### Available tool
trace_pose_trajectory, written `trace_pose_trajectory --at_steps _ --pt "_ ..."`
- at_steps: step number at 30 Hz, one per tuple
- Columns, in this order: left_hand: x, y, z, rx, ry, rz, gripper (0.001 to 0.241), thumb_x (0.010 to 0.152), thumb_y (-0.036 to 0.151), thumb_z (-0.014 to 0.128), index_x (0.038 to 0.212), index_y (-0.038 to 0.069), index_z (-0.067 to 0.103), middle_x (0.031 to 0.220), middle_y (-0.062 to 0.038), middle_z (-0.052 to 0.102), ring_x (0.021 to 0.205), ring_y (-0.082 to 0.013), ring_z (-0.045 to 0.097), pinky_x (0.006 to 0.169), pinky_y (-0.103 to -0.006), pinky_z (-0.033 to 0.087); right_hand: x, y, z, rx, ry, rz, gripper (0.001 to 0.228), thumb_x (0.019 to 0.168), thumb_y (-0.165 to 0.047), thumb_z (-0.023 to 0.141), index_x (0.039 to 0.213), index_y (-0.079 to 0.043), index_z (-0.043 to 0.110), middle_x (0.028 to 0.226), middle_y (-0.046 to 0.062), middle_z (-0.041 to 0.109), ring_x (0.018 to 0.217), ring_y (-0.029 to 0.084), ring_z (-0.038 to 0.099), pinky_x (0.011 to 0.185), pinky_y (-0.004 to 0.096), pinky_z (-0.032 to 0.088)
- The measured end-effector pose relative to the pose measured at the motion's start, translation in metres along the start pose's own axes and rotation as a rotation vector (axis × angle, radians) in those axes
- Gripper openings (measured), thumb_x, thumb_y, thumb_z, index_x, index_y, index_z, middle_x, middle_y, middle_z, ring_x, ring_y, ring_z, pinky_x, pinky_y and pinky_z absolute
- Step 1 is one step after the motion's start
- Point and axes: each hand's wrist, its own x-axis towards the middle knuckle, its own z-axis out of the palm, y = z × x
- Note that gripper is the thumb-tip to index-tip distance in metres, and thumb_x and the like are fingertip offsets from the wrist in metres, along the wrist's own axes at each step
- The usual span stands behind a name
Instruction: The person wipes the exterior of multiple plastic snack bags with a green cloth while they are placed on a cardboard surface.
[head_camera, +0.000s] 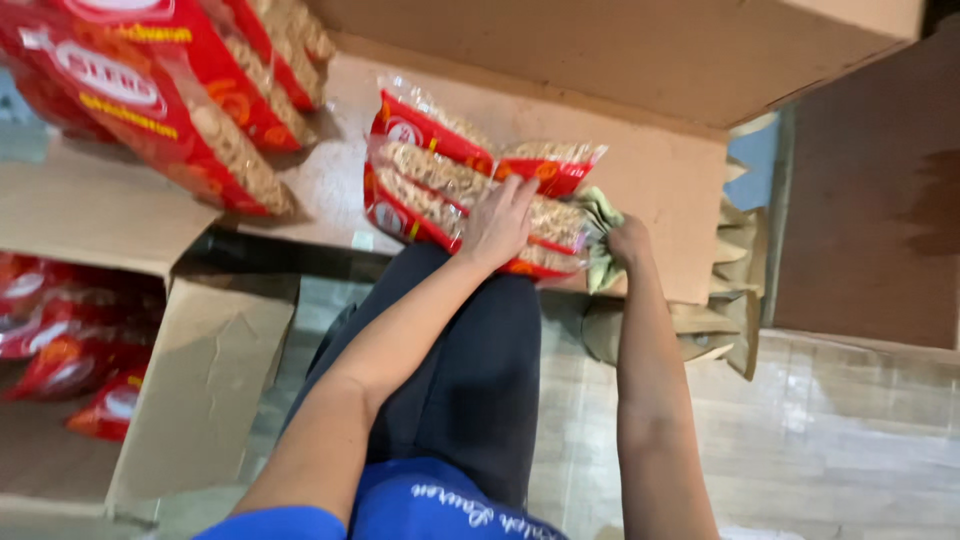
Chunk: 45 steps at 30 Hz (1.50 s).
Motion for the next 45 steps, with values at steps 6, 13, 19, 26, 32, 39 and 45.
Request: trace_pose_trajectory --at_steps 6,13,19,26,32,39,45 --pt "0.069 -0.001 -0.001 0.144 -0.392 -0.155 0.073 0.079 0.023 0.088 0.141 0.000 0.055 0.144 -0.018 0.049 0.136 -0.0381 0.047 0.115 -0.0556 0.035 -0.038 0.006 -0.059 -0.123 0.338 -0.120 0.058 0.089 -0.005 0.052 0.147 -0.006 0.055 0.132 0.032 0.060 0.127 0.056 0.053 0.109 0.065 0.043" --pt "0.059 -0.019 0.021 0.159 -0.380 -0.113 0.042 0.087 0.017 0.071 0.128 0.023 0.065 0.124 -0.004 0.067 0.119 -0.0269 0.060 0.102 -0.0494 0.038 -0.064 -0.080 -0.096 -0.159 0.502 -0.128 0.054 0.092 0.003 0.050 0.140 -0.021 0.059 0.124 0.026 0.063 0.122 0.049 0.059 0.105 0.060 0.047" --pt "0.000 -0.014 0.014 0.072 -0.302 0.007 0.043 0.087 0.026 0.061 0.130 0.019 0.065 0.125 -0.006 0.067 0.116 -0.0281 0.064 0.100 -0.0523 0.042 -0.020 -0.141 -0.039 -0.623 0.960 -0.687 0.032 0.095 -0.020 0.065 0.124 -0.031 0.074 0.112 -0.003 0.069 0.105 0.020 0.064 0.080 0.036 0.053" --pt "-0.005 -0.018 0.012 -0.030 -0.149 0.061 0.035 0.084 0.041 0.069 0.088 0.008 0.081 0.092 -0.019 0.076 0.106 -0.0356 0.067 0.109 -0.0543 0.035 -0.016 -0.190 0.052 -0.600 -0.003 -0.444 0.051 0.099 -0.056 0.049 0.147 -0.040 0.053 0.140 0.009 0.062 0.135 0.046 0.049 0.109 0.074 0.027" --pt "-0.011 -0.015 0.009 -0.073 -0.170 0.053 0.038 0.086 0.039 0.068 0.116 0.014 0.070 0.118 -0.011 0.070 0.122 -0.0306 0.061 0.113 -0.0519 0.034 0.008 -0.176 0.032 -0.673 -0.060 -0.221 0.055 0.097 -0.061 0.036 0.145 -0.040 0.055 0.143 0.009 0.062 0.141 0.047 0.044 0.110 0.079 0.016" --pt "-0.009 -0.010 0.004 -0.062 -0.220 0.027 0.048 0.090 0.038 0.065 0.134 0.017 0.063 0.138 -0.008 0.064 0.132 -0.0272 0.056 0.119 -0.0520 0.028 -0.018 -0.157 -0.012 -0.359 -0.195 0.012 0.072 0.078 -0.079 0.061 0.122 -0.023 0.073 0.097 0.013 0.078 0.092 0.036 0.076 0.087 0.049 0.058" --pt "-0.011 -0.009 -0.004 -0.045 -0.264 0.045 0.062 0.092 0.035 0.064 0.149 0.015 0.049 0.155 -0.009 0.048 0.141 -0.0272 0.047 0.122 -0.0530 0.026 0.003 -0.093 -0.003 0.044 0.039 0.032 0.066 0.094 -0.072 0.062 0.129 -0.017 0.069 0.113 0.017 0.072 0.118 0.038 0.065 0.100 0.053 0.050"
